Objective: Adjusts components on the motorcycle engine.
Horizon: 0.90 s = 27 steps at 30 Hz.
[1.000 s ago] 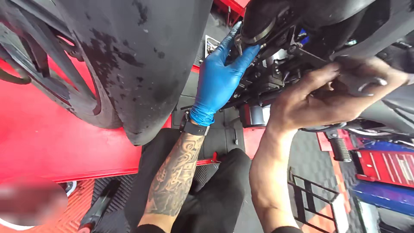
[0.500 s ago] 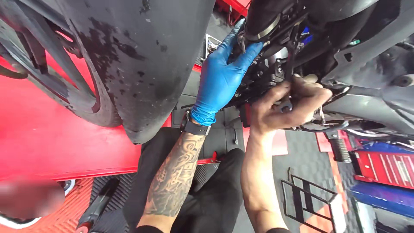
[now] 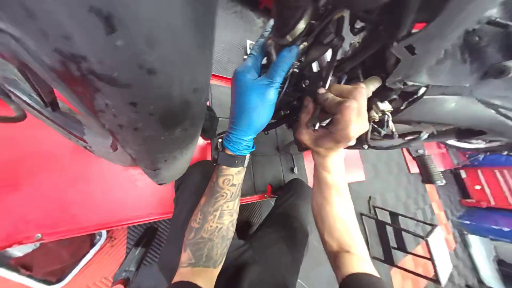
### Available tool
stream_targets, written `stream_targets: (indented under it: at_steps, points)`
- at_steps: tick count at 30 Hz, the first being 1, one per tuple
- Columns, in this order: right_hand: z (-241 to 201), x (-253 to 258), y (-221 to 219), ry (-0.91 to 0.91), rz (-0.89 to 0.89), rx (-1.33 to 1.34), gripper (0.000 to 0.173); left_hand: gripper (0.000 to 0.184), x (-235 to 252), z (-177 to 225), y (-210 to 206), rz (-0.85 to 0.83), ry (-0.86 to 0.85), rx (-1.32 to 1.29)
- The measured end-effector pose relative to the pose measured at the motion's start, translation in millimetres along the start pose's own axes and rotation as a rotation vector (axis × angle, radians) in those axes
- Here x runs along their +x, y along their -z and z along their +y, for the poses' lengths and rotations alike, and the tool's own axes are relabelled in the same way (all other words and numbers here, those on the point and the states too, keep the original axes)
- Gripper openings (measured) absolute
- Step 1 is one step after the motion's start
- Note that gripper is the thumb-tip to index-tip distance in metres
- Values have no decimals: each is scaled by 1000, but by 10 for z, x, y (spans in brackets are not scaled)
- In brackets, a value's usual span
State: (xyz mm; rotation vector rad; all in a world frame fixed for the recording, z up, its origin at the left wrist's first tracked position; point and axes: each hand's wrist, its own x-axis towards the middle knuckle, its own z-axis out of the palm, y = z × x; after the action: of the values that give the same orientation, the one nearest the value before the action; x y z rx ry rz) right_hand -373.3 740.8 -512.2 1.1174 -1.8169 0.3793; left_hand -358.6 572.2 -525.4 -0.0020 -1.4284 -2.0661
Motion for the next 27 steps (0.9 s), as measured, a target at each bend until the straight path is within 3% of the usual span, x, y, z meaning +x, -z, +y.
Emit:
stream_targets:
  at_steps: [3,7,9,16,20,27]
  points:
    - [113,170,120,36,21,58,15,31,-39,-1,-68,22,-67,109]
    - [191,658,249,-230,168,203,19,43,-139,-96,-235,115,-193,270]
    - [188,712,204,-252,200,237,19,52,-160,-138,-304,183,-234,361]
    - [96,661,111,-267,237,-16,18,64,-197,-365,-467,364,-255,499]
    - [58,508,47,-284,342,41,16,64,-205,-431,-462,343,-273,475]
    - [-34,112,-130,-252,371,165,23,64,-246,-383,-460,367,-235,464]
